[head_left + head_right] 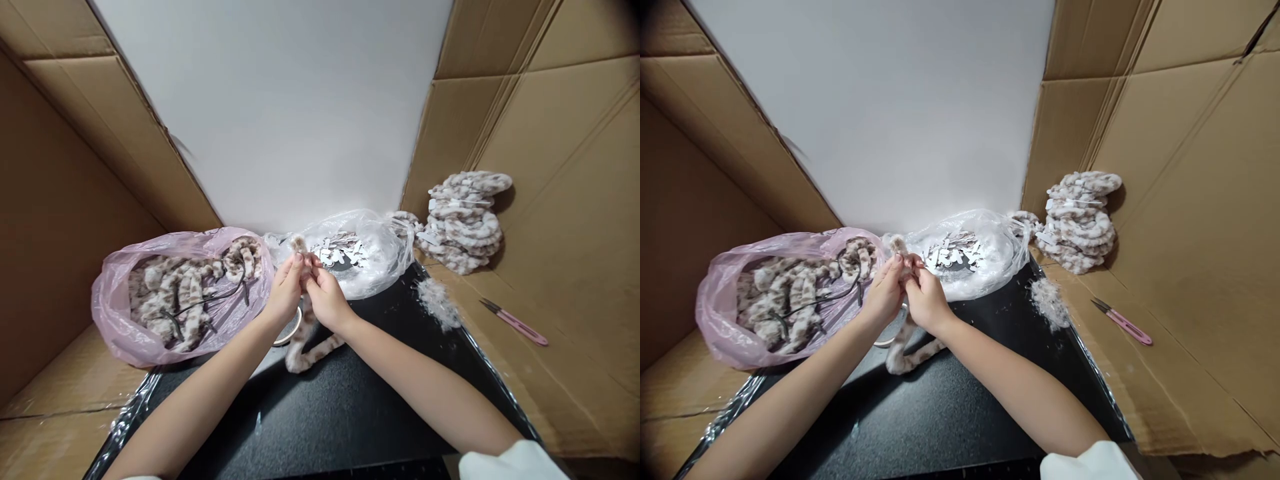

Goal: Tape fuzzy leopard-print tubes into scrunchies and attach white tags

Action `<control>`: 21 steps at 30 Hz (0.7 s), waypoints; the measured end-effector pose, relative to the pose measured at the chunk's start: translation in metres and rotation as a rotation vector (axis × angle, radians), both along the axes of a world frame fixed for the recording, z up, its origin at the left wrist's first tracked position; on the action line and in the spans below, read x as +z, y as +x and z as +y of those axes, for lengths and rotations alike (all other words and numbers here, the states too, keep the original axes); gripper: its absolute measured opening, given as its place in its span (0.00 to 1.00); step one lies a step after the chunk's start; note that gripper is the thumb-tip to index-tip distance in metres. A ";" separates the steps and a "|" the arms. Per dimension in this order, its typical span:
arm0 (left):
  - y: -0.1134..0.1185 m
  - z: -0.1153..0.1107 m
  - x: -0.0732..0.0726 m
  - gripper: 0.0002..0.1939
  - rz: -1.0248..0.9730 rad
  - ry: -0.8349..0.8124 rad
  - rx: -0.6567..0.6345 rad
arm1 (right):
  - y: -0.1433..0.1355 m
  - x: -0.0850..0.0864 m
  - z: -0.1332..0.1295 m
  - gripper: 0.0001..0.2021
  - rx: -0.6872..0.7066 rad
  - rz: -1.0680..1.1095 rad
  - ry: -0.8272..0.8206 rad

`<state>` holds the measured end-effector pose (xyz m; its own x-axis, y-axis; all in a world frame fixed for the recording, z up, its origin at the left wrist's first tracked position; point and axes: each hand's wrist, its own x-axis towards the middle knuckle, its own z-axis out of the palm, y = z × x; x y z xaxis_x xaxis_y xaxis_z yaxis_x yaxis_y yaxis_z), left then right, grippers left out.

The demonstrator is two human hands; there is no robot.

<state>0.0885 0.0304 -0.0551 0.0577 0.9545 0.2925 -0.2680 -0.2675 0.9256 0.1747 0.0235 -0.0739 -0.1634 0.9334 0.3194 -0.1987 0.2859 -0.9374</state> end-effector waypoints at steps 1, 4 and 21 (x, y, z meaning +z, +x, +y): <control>0.000 0.000 0.000 0.19 -0.012 0.000 -0.004 | -0.001 0.001 -0.001 0.11 0.002 0.023 -0.005; 0.000 0.000 -0.001 0.18 -0.036 -0.007 -0.015 | -0.001 0.003 -0.002 0.11 0.007 0.088 -0.031; -0.027 0.008 0.020 0.17 0.133 0.022 -0.135 | 0.012 0.009 0.004 0.09 0.062 -0.125 0.033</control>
<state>0.0610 0.0379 -0.0348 0.2249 0.9289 0.2943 -0.1781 -0.2578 0.9496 0.1866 0.0272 -0.0648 -0.2607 0.9096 0.3235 -0.0987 0.3082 -0.9462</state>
